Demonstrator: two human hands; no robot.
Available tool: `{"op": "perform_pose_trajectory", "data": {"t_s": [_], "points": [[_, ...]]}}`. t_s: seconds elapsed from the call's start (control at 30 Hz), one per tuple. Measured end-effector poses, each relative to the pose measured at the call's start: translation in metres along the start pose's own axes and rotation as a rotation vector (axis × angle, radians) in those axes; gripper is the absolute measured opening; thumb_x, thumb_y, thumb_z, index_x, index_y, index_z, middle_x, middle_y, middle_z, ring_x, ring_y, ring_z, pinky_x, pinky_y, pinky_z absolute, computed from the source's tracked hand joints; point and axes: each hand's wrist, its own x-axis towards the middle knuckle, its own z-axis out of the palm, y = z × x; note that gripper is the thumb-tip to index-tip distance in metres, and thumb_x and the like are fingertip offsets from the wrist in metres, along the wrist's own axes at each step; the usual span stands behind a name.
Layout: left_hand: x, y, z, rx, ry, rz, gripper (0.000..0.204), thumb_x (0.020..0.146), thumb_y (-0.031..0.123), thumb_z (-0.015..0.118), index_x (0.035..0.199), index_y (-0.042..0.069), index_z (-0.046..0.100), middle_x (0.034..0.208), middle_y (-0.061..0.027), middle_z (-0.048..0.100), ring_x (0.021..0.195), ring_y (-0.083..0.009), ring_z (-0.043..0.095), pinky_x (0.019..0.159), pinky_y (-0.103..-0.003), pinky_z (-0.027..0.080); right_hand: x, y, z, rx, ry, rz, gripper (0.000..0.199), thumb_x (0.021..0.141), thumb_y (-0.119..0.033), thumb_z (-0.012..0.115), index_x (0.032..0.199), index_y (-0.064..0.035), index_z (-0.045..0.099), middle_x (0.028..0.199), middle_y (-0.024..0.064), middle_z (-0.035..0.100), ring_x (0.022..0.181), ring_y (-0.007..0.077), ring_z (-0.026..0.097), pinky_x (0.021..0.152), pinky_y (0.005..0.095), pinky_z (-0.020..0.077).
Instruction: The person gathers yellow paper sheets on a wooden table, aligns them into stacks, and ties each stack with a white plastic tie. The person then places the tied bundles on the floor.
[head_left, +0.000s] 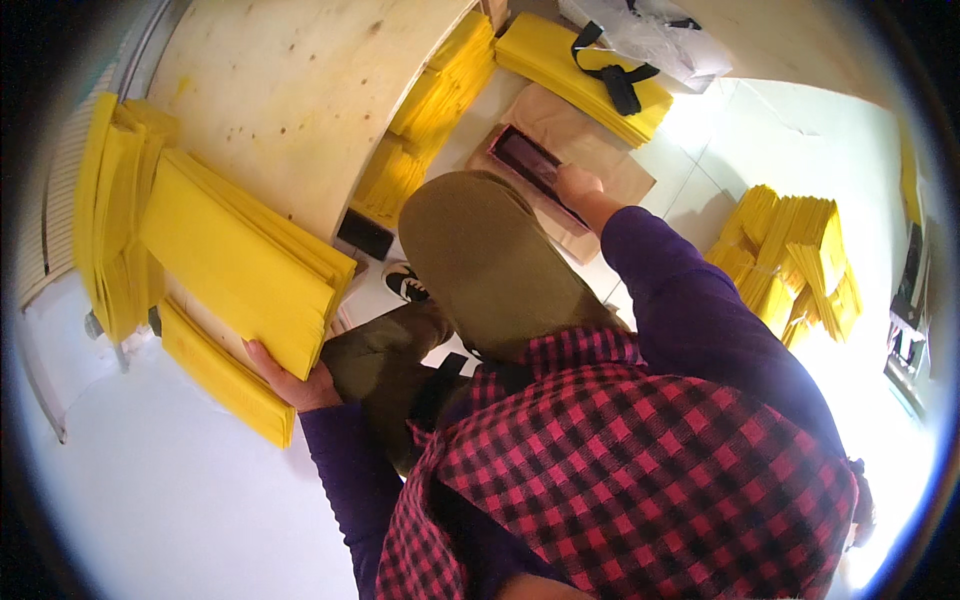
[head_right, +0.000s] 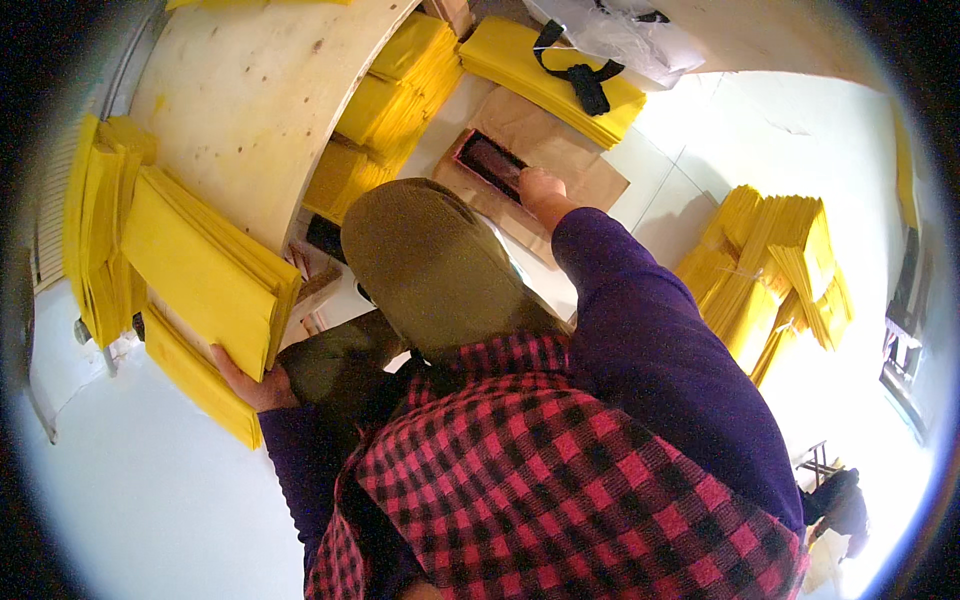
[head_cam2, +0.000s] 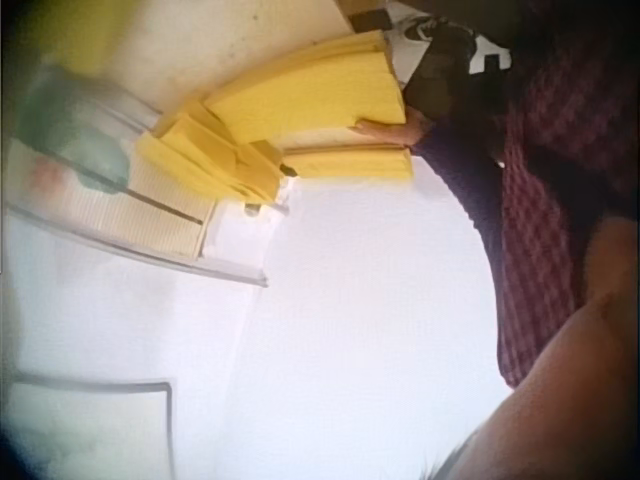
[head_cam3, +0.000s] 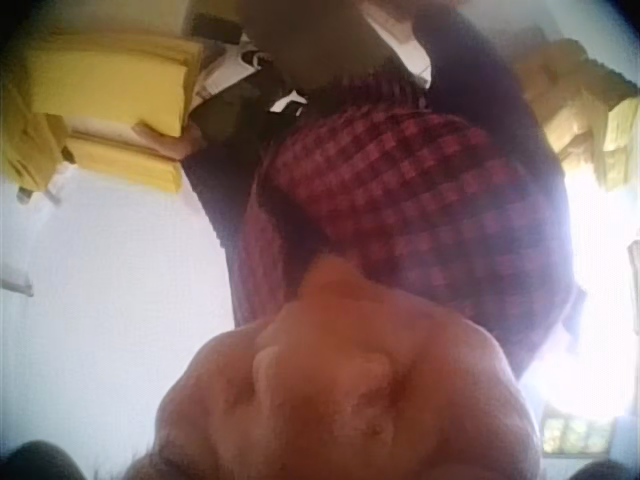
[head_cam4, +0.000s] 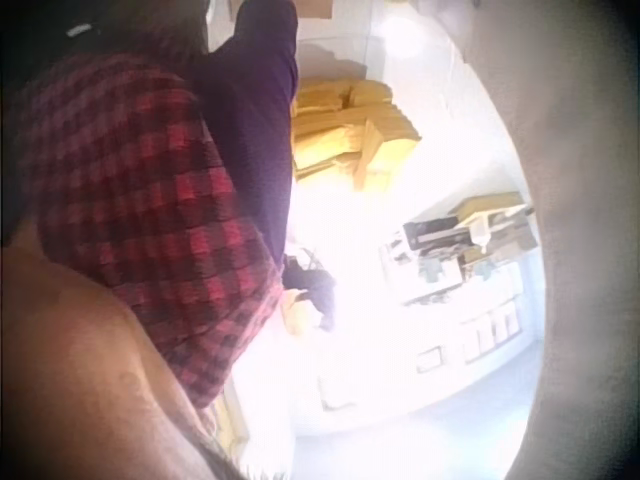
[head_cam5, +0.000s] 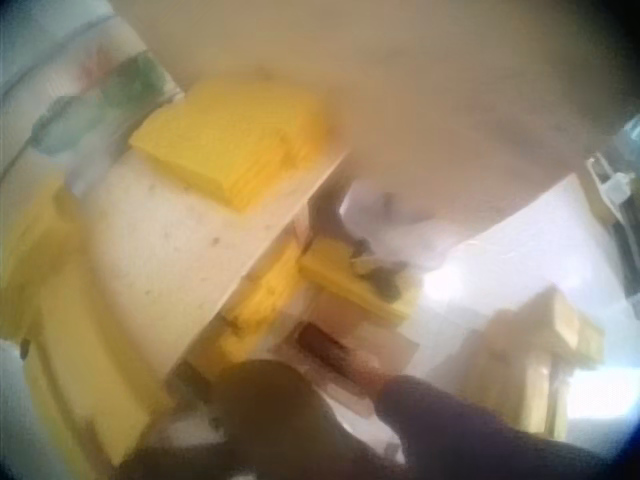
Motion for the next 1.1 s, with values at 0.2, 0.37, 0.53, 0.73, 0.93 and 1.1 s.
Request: {"op": "perform_pose_trajectory", "data": {"t_s": [0.2, 0.37, 0.53, 0.73, 0.93, 1.1], "points": [[-0.006, 0.002, 0.005, 0.049, 0.114, -0.003, 0.047, 0.096, 0.034, 0.04, 0.13, 0.001, 0.037, 0.129, -0.0143, 0.046, 0.115, -0.023, 0.048, 0.097, -0.036, 0.041, 0.033, -0.004, 0.02, -0.115, -0.035, -0.096, 0.022, 0.083, -0.015, 0.051, 0.1, -0.0055, 0.063, 0.1, 0.0166, 0.065, 0.093, 0.0332, 0.063, 0.077, 0.0433, 0.0512], [-0.01, -0.001, 0.011, 0.2, 0.2, 0.071, 0.048, 0.097, 0.029, 0.041, 0.132, -0.002, 0.032, 0.134, -0.0163, 0.039, 0.119, -0.0257, 0.044, 0.1, -0.037, 0.04, 0.038, -0.002, 0.013, -0.09, -0.088, -0.126, 0.028, 0.089, -0.022, 0.041, 0.1, -0.0061, 0.062, 0.099, 0.02, 0.064, 0.092, 0.0349, 0.063, 0.078, 0.0451, 0.0498], [-0.011, -0.002, 0.013, 0.164, 0.216, 0.088, 0.051, 0.095, 0.033, 0.042, 0.132, -0.001, 0.033, 0.133, -0.0159, 0.041, 0.119, -0.0254, 0.044, 0.099, -0.039, 0.04, 0.042, -0.003, 0.013, -0.115, -0.143, -0.143, 0.025, 0.087, -0.018, 0.043, 0.097, -0.0045, 0.062, 0.098, 0.021, 0.064, 0.092, 0.0351, 0.063, 0.077, 0.0459, 0.0501], [-0.012, -0.001, 0.015, 0.234, 0.225, 0.067, 0.056, 0.094, 0.043, 0.04, 0.132, 0.003, 0.035, 0.131, -0.0139, 0.043, 0.118, -0.0259, 0.045, 0.098, -0.041, 0.04, 0.052, -0.003, 0.035, -0.12, -0.091, -0.176, 0.022, 0.084, -0.012, 0.048, 0.099, -0.0006, 0.059, 0.099, 0.0195, 0.064, 0.092, 0.0341, 0.063, 0.077, 0.0435, 0.0515], [-0.01, 0.002, 0.019, 0.096, 0.231, 0.062, 0.055, 0.094, 0.045, 0.036, 0.133, 0.006, 0.038, 0.129, -0.0092, 0.047, 0.114, -0.0223, 0.047, 0.098, -0.037, 0.038, 0.043, -0.008, 0.026, -0.139, -0.059, -0.17, 0.021, 0.084, -0.01, 0.046, 0.099, -0.0019, 0.059, 0.1, 0.0187, 0.064, 0.091, 0.0339, 0.063, 0.077, 0.0433, 0.0516], [-0.014, 0.007, 0.022, -0.003, 0.095, 0.054, 0.056, 0.095, 0.048, 0.032, 0.135, 0.008, 0.036, 0.131, -0.008, 0.045, 0.118, -0.022, 0.045, 0.1, -0.036, 0.036, 0.04, -0.008, 0.015, -0.082, -0.102, -0.099, 0.022, 0.086, -0.012, 0.044, 0.098, -0.0026, 0.06, 0.102, 0.0187, 0.064, 0.094, 0.0328, 0.063, 0.078, 0.0435, 0.0514]]}}
